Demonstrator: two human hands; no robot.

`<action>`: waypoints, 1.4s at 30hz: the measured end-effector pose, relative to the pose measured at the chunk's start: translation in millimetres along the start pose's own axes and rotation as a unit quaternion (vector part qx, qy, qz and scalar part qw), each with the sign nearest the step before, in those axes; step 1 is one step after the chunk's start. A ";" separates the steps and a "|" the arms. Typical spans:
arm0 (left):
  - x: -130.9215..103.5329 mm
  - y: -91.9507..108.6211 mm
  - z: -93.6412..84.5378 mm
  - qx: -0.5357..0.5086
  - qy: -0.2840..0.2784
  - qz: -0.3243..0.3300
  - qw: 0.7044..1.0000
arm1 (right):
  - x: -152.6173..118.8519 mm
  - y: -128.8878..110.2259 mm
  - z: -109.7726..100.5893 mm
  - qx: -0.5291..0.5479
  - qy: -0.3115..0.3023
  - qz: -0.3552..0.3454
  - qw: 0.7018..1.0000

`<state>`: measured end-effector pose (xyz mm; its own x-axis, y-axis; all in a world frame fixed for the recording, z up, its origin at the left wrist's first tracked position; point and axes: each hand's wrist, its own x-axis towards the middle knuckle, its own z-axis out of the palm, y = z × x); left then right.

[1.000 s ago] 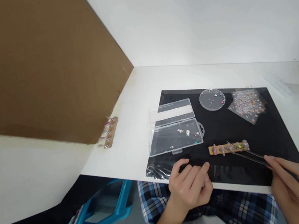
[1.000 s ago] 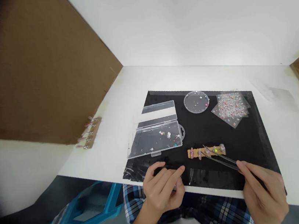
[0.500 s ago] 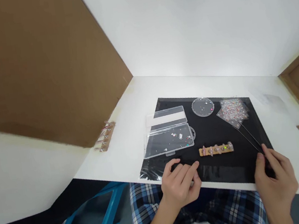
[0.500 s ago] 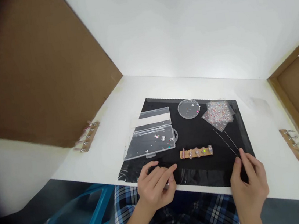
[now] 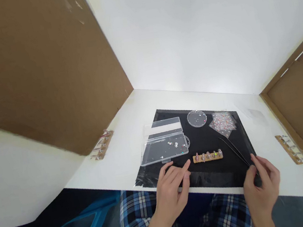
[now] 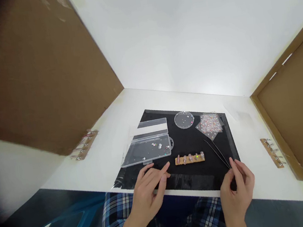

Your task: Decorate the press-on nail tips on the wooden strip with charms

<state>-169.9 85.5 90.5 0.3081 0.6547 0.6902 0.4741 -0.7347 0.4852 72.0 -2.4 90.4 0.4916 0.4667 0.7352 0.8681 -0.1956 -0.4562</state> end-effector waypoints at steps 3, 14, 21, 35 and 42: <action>-14.2 6.1 -6.6 -0.037 -0.031 -0.080 0.996 | -0.8 -15.1 -10.6 0.035 -0.043 0.016 0.998; -44.4 18.9 20.7 0.160 -0.090 -0.110 0.977 | -26.8 -26.2 22.8 0.089 -0.064 0.027 0.994; -54.5 21.2 12.1 0.114 -0.131 -0.079 0.982 | -28.9 -16.8 22.2 0.169 -0.052 0.084 0.981; -44.0 -8.0 83.6 -0.261 0.124 -0.327 0.900 | -20.5 -5.4 47.3 0.263 -0.091 0.137 0.951; -44.5 4.8 81.2 -0.284 0.132 -0.351 0.883 | -16.4 -15.3 33.6 0.206 -0.147 0.099 0.962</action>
<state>-114.3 67.3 18.4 -0.1351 0.9747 0.1778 -0.0418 -0.1849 0.9819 48.4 21.9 68.4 0.5521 0.6905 0.4674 0.6283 0.0240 -0.7776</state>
